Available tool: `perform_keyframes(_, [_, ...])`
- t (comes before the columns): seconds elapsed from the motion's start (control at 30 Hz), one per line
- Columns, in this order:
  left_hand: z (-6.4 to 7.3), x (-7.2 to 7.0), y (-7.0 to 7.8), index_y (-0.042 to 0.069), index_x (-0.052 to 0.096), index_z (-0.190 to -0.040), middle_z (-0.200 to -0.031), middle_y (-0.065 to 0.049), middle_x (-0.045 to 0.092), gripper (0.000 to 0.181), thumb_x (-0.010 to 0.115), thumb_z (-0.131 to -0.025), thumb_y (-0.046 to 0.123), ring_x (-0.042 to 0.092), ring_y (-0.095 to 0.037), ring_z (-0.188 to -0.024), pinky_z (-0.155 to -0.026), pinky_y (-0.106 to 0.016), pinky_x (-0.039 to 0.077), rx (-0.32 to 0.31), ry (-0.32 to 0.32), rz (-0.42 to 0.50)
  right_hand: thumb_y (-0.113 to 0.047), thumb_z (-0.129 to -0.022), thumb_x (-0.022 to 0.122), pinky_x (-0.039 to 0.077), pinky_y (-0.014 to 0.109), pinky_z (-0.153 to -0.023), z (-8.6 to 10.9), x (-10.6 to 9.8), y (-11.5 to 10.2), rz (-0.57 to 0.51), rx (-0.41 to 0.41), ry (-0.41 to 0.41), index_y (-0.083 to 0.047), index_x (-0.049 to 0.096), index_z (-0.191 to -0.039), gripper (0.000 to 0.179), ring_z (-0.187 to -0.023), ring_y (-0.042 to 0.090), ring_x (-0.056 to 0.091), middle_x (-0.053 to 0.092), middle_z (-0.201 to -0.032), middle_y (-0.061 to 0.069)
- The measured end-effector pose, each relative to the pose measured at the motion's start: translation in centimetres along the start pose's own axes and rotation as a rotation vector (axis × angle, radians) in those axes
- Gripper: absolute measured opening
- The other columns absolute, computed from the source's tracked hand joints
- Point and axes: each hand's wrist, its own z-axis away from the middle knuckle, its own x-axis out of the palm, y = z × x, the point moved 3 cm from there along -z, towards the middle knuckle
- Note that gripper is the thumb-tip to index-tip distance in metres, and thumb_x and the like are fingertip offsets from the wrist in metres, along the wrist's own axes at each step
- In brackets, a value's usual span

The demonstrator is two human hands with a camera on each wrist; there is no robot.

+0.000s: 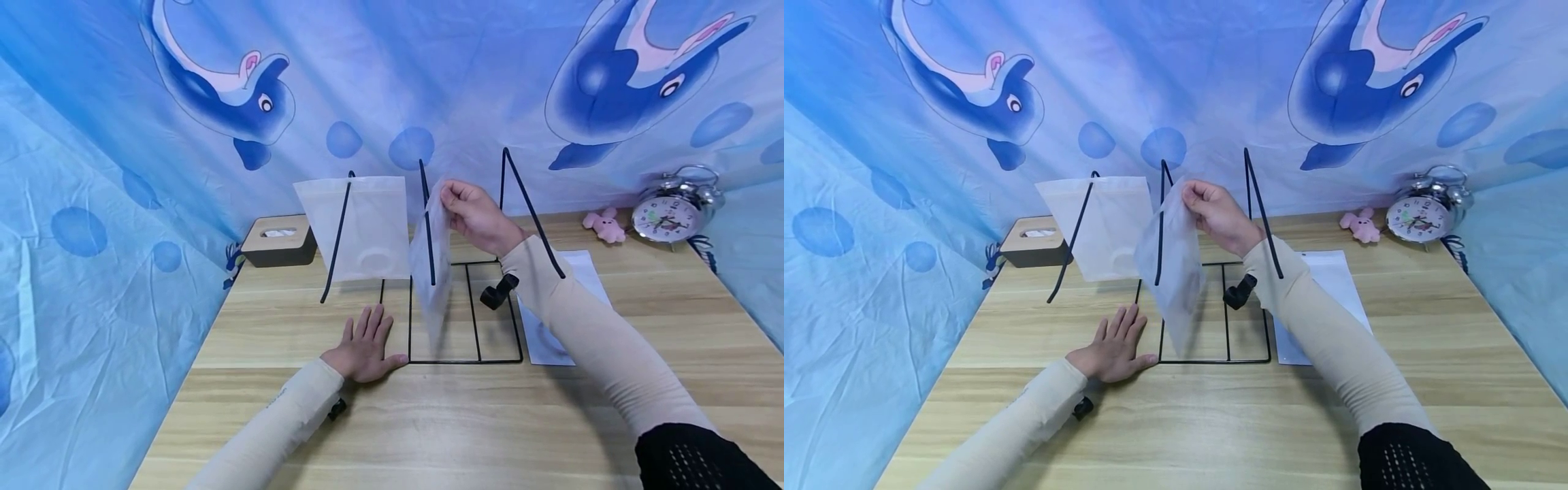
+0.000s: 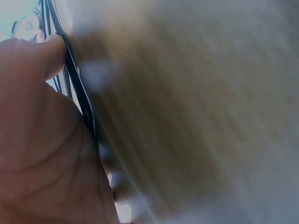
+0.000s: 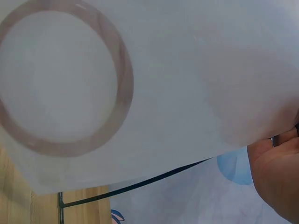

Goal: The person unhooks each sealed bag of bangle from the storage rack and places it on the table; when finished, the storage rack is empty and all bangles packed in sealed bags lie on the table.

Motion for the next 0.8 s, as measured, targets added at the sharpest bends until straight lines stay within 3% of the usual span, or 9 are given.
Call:
perform_keyframes(0.5, [0.1,-0.1,0.0,0.011,0.007,-0.163,-0.167,-0.011,-0.014,0.095,0.031,-0.096,0.075,-0.016,-0.031,-0.151,-0.116,-0.06,-0.003,-0.013,0.012,-0.02,-0.015,-0.106,0.046,0.051,0.023,-0.068,0.1,0.9,0.4,0.016,0.058,-0.025,-0.007,0.069,-0.099,0.025,-0.072,0.011,0.061,0.061,-0.085,0.003])
perform_keyframes(0.8, [0.0,0.1,0.1,0.01,0.009,-0.162,-0.167,-0.011,-0.012,0.094,0.032,-0.097,0.074,-0.014,-0.032,-0.151,-0.116,-0.06,-0.003,-0.002,0.022,-0.009,-0.02,-0.105,0.05,0.048,0.025,-0.065,0.7,1.5,0.4,0.042,0.085,-0.101,-0.004,0.066,-0.097,0.024,-0.067,0.013,0.052,0.055,-0.081,0.004])
